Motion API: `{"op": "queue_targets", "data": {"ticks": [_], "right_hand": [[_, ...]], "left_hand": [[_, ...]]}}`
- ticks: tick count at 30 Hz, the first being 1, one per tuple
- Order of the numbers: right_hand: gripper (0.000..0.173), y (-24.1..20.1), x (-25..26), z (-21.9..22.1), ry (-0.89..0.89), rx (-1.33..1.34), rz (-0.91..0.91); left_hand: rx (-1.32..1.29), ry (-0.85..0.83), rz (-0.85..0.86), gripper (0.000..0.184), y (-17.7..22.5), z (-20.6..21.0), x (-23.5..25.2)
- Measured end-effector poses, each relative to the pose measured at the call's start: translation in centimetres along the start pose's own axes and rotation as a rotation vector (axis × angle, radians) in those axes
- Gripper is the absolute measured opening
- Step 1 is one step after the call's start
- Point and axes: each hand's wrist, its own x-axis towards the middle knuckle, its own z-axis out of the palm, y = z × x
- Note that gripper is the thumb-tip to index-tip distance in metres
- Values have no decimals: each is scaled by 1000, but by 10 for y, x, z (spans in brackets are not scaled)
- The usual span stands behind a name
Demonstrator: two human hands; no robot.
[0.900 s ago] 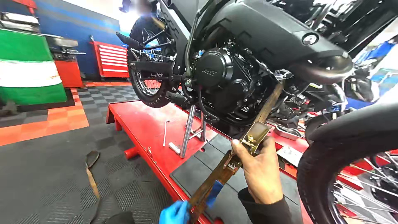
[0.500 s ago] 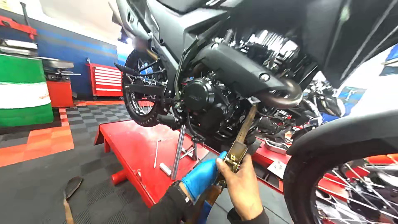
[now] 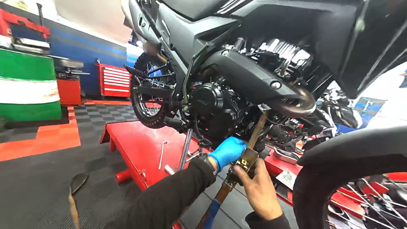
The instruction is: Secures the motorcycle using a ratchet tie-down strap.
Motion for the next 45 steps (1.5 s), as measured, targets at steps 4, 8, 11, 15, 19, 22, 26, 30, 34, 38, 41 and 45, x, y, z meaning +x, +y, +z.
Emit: {"op": "queue_targets", "data": {"ticks": [4, 8, 11, 15, 19, 22, 26, 30, 34, 38, 41, 45], "right_hand": [[45, 10, 5, -6, 5, -140, -83], [63, 6, 2, 0, 248, -382, -214], [82, 1, 12, -10, 250, -639, -434], [84, -5, 25, -23, 68, -902, -647], [80, 3, 29, -23, 56, -914, -722], [58, 11, 35, -26, 83, -803, -875], [25, 28, 18, -16, 104, -653, -1114], [14, 59, -20, 2, 118, -544, -1154], [20, 96, -39, 24, 41, -610, -1206], [20, 59, -29, 10, 157, -394, -1082], [17, 13, 10, -15, 236, -221, -664], [15, 16, 27, -16, 195, -114, -408]], "left_hand": [[0, 0, 1, 41, -5, 2, 18], [-98, -32, -61, 38, 11, 4, 30], [64, 4, -26, 37, 15, 0, 31], [238, 64, 83, 32, 11, -2, 32], [134, 63, 72, 36, 9, 1, 33], [19, 15, -21, 39, 21, -2, 32], [-384, -117, -188, 43, 34, -3, 33], [-517, -131, -257, 46, 38, 1, 37], [-486, -166, -262, 47, 39, 1, 38], [-450, -222, -229, 49, 39, -6, 39], [-413, -198, -214, 46, 32, -5, 41], [-394, -133, -192, 44, 19, 4, 45]]}}
